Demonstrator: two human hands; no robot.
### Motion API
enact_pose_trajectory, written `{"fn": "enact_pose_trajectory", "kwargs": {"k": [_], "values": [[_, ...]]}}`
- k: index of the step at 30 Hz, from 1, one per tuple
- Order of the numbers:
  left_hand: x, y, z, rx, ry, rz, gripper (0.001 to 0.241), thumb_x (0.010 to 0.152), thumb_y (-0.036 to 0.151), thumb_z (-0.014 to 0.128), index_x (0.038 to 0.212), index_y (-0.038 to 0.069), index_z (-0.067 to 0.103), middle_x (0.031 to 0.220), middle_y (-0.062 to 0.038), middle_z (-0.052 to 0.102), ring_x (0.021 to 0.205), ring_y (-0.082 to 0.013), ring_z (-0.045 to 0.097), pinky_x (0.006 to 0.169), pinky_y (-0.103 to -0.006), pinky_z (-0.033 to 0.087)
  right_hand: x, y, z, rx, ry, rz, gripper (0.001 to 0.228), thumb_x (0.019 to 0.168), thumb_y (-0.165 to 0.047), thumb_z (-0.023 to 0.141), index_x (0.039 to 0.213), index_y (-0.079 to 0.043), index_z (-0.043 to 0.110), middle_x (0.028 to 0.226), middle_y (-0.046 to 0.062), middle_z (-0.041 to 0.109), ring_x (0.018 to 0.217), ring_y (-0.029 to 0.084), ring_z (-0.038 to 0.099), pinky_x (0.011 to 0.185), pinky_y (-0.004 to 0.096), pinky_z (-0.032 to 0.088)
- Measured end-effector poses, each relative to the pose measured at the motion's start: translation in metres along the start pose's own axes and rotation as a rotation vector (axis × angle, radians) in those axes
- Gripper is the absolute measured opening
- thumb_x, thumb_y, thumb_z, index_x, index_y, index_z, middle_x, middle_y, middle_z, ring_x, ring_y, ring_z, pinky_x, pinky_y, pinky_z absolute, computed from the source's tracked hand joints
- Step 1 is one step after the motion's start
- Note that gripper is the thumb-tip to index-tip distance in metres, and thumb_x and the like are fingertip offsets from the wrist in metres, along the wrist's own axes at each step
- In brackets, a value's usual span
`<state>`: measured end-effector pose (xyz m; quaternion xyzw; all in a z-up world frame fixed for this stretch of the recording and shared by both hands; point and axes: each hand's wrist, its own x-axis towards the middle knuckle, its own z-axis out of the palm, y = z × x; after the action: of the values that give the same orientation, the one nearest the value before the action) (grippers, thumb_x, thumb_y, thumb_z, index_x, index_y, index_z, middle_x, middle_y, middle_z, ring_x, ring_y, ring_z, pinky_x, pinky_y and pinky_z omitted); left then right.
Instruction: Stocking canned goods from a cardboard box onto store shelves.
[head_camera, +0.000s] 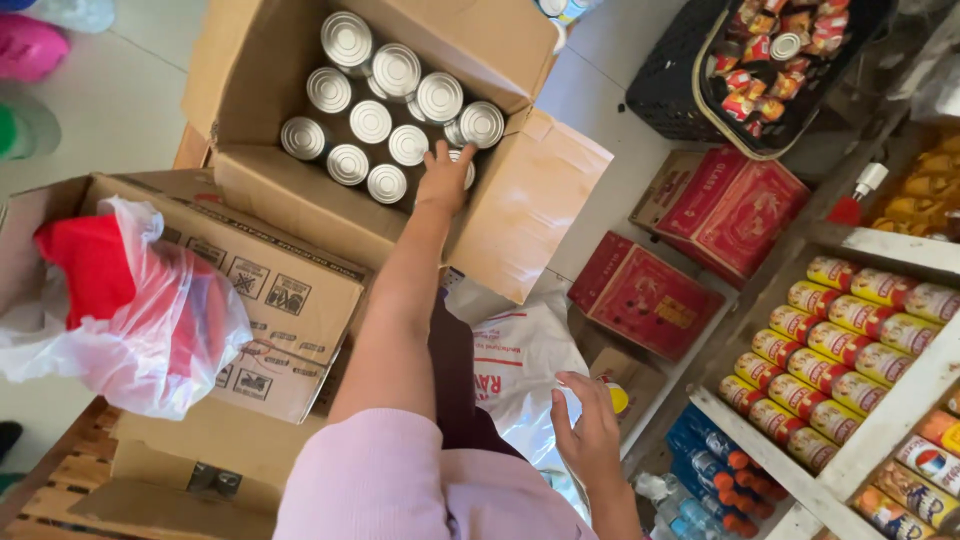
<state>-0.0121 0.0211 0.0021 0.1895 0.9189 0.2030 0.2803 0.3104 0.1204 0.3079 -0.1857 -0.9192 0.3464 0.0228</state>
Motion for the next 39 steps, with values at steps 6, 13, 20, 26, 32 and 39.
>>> {"fn": "enact_pose_trajectory", "kwargs": {"k": [6, 13, 20, 26, 32, 39], "values": [[-0.089, -0.014, -0.077, -0.321, 0.119, -0.089, 0.09, 0.063, 0.017, 0.088, 0.143, 0.026, 0.048, 0.14, -0.024, 0.039, 0.122, -0.0481, 0.047, 0.102, -0.0501, 0.05, 0.012, -0.004, -0.006, 0.037, -0.026, -0.193, 0.029, 0.09, -0.005, 0.071, 0.118, -0.003, 0.064, 0.112, 0.016, 0.07, 0.103, 0.035, 0.067, 0.094, 0.041, 0.051], [-0.238, 0.032, -0.169, -0.478, 0.419, 0.193, 0.07, 0.069, 0.033, 0.087, 0.132, 0.017, 0.063, 0.115, -0.016, 0.055, 0.108, -0.0342, 0.059, 0.095, -0.0446, 0.052, 0.027, -0.014, -0.014, 0.055, -0.06, -0.375, 0.035, 0.087, -0.008, 0.074, 0.12, -0.004, 0.064, 0.122, 0.016, 0.064, 0.113, 0.037, 0.061, 0.099, 0.045, 0.049], [-0.359, 0.118, -0.165, -0.679, 0.29, 0.429, 0.069, 0.07, 0.04, 0.085, 0.129, 0.012, 0.065, 0.113, -0.013, 0.059, 0.109, -0.0287, 0.058, 0.095, -0.0394, 0.049, 0.01, -0.067, -0.037, 0.17, -0.075, -0.562, 0.091, 0.073, -0.029, 0.088, 0.145, 0.0, 0.041, 0.145, 0.027, 0.045, 0.131, 0.047, 0.046, 0.109, 0.055, 0.038], [-0.411, 0.194, -0.087, -0.779, 0.488, 0.403, 0.067, 0.08, 0.045, 0.077, 0.133, 0.007, 0.064, 0.121, -0.018, 0.054, 0.118, -0.0326, 0.055, 0.106, -0.0425, 0.047, -0.053, -0.027, -0.045, 0.283, 0.0, -0.22, 0.098, 0.058, -0.019, 0.092, 0.145, -0.006, 0.048, 0.138, 0.018, 0.06, 0.125, 0.034, 0.062, 0.103, 0.044, 0.051], [-0.449, 0.234, -0.105, -0.471, 0.014, 0.772, 0.09, 0.098, 0.051, 0.052, 0.168, 0.001, 0.025, 0.159, -0.026, 0.041, 0.146, -0.044, 0.045, 0.12, -0.0564, 0.036, -0.126, -0.003, -0.089, 0.399, 0.068, -0.092, 0.101, 0.056, -0.014, 0.09, 0.145, -0.002, 0.044, 0.139, 0.02, 0.06, 0.128, 0.029, 0.06, 0.106, 0.041, 0.048], [-0.505, 0.294, -0.075, -0.182, 0.226, 1.099, 0.086, 0.1, 0.052, 0.048, 0.167, 0.014, 0.011, 0.17, -0.023, 0.025, 0.154, -0.0417, 0.035, 0.128, -0.0616, 0.024, -0.214, 0.018, -0.117, 0.426, 0.153, -0.192, 0.109, 0.052, -0.014, 0.091, 0.145, 0.004, 0.036, 0.138, 0.021, 0.057, 0.127, 0.029, 0.06, 0.104, 0.042, 0.049]]}}
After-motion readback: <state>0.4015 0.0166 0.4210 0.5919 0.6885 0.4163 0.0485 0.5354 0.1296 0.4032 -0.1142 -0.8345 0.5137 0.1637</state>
